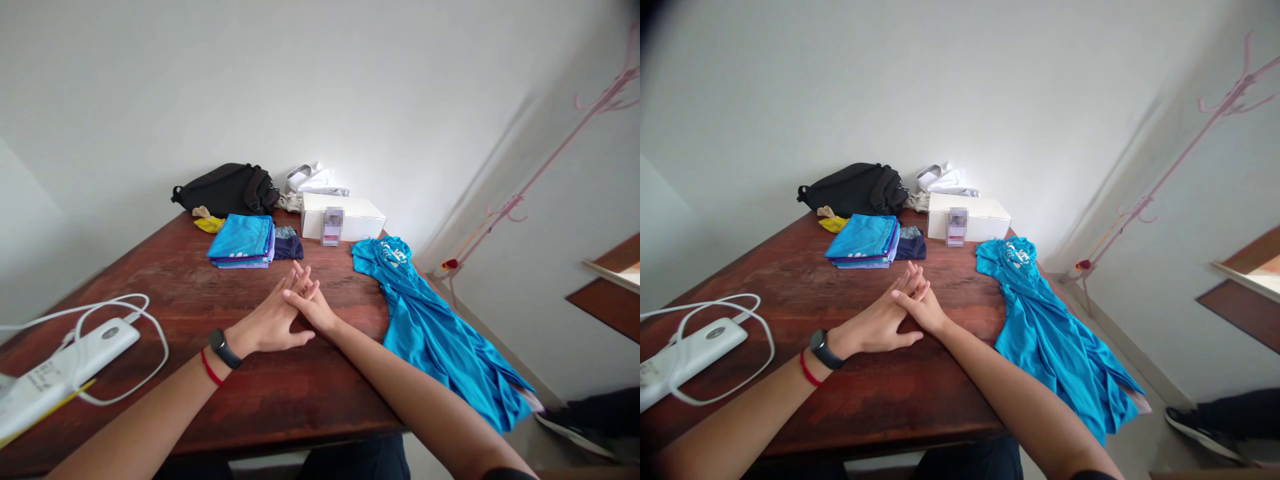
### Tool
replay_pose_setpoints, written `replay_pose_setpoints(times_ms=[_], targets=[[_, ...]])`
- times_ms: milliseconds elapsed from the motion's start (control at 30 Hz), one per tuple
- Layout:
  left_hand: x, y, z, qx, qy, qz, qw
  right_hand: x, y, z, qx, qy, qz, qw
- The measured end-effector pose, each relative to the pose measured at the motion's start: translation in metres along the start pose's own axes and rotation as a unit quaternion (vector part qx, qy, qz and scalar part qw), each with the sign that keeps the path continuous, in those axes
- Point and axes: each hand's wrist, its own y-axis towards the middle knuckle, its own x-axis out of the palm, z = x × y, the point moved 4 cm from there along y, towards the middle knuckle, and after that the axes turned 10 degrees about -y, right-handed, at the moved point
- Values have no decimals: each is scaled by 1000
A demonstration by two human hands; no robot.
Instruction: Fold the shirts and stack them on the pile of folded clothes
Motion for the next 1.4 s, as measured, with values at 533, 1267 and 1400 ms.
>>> replay_pose_setpoints(times_ms=[533, 1267, 1400], targets=[[19, -5, -15, -17, 29, -18, 999, -3, -6, 3, -31, -142, 18, 989], [24, -7, -15, -47, 70, 1, 996, -4, -3, 1, -35, -170, 16, 985], [18, 0, -1, -31, 113, 52, 992, -4, 1, 2, 4, -25, -3, 1000]])
